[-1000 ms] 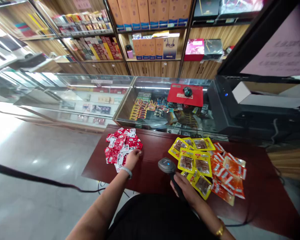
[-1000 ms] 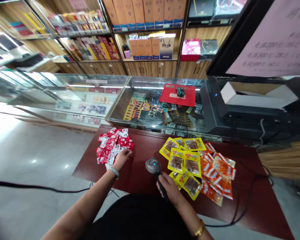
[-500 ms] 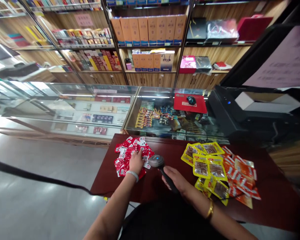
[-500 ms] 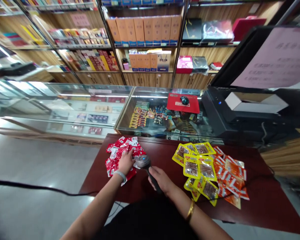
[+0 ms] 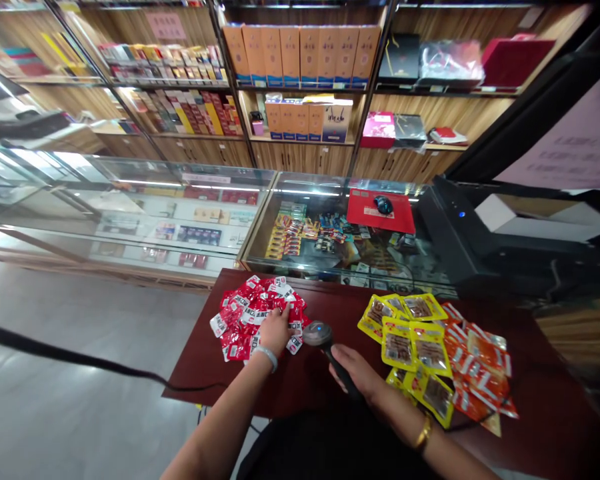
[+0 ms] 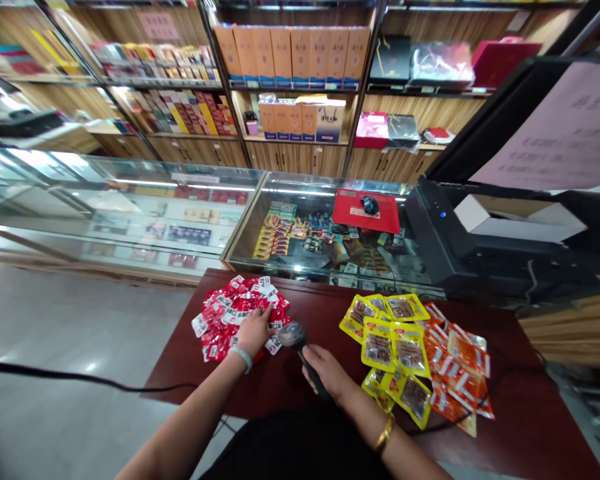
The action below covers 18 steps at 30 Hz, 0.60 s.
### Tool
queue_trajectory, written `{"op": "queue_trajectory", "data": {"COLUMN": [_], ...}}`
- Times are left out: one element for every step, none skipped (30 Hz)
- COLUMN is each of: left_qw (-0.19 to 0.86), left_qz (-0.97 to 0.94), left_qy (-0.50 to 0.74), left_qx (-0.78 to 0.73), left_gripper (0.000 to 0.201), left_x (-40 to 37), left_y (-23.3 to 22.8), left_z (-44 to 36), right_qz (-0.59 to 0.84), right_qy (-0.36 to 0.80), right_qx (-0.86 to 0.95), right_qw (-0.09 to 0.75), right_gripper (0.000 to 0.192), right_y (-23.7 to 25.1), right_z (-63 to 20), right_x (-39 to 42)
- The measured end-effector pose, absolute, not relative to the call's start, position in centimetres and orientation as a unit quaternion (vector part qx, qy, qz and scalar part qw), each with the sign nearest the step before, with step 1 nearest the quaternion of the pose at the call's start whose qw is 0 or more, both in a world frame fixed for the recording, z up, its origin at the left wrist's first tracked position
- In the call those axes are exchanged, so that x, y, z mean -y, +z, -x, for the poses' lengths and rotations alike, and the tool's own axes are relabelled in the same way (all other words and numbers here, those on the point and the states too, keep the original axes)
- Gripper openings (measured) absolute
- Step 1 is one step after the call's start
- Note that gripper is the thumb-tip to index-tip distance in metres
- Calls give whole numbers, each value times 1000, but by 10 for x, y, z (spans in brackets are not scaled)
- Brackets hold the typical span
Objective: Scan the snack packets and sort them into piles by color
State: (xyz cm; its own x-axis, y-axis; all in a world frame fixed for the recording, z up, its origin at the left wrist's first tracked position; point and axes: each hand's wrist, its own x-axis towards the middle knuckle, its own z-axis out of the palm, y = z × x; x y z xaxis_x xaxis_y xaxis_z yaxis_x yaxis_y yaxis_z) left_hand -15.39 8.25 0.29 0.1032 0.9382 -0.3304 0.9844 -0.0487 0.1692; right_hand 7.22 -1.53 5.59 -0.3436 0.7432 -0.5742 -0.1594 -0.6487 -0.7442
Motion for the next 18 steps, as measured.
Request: {"op": "queue_trajectory", "data": {"left_qw": [184,189,189,185,176,164,152,142,135,133,135,141,148,158,167,175,185,200], "left_qz": [-722,-723,-722,-718,-712,-703,-693,-684,-679,-678,-679,-682,-684,-685,-686,-685,-681,-674], "left_qy": [-66,-64,-59,-50,-39,-30,-24,-24,-29,-36,-44,-52,-59,-63,-65,-64,-62,-61], "left_qx": [-663,-661,-663,-669,-679,-692,-704,-715,-721,-722,-720,-716,-712,-708,-705,-704,-705,-709], "left_gripper": [71,69,66,62,59,57,56,55,53,50,48,44,42,40,38,37,36,36], "left_x": [-79,-75,-72,-69,-67,-65,-63,-62,-61,-61,-61,-61,-61,-61,-62,-62,-63,-63], "left_y": [3,2,2,2,2,3,3,4,5,5,6,6,6,6,5,4,3,2], "left_z": [152,150,148,147,145,144,143,141,140,138,136,134,133,131,129,127,126,124], "right_qz": [494,498,502,505,507,509,511,512,513,513,512,510,507,506,507,509,511,514], "right_qy": [763,763,763,763,763,763,763,763,762,762,763,764,765,765,764,763,761,759], "right_qx": [296,293,290,286,283,281,280,281,282,284,287,289,291,292,292,291,288,286], "right_qw": [293,290,288,285,283,282,280,278,276,274,272,270,270,270,271,274,276,280], "right_gripper": [55,55,56,56,57,57,56,56,56,56,56,56,56,56,56,56,56,56], "right_y": [54,52,51,50,49,49,49,49,49,49,48,48,47,47,46,45,45,44], "right_z": [-75,-77,-79,-80,-80,-81,-81,-81,-81,-81,-81,-82,-82,-83,-84,-84,-85,-86], "right_x": [15,15,14,14,14,14,14,14,14,14,13,13,12,12,11,11,11,11]}}
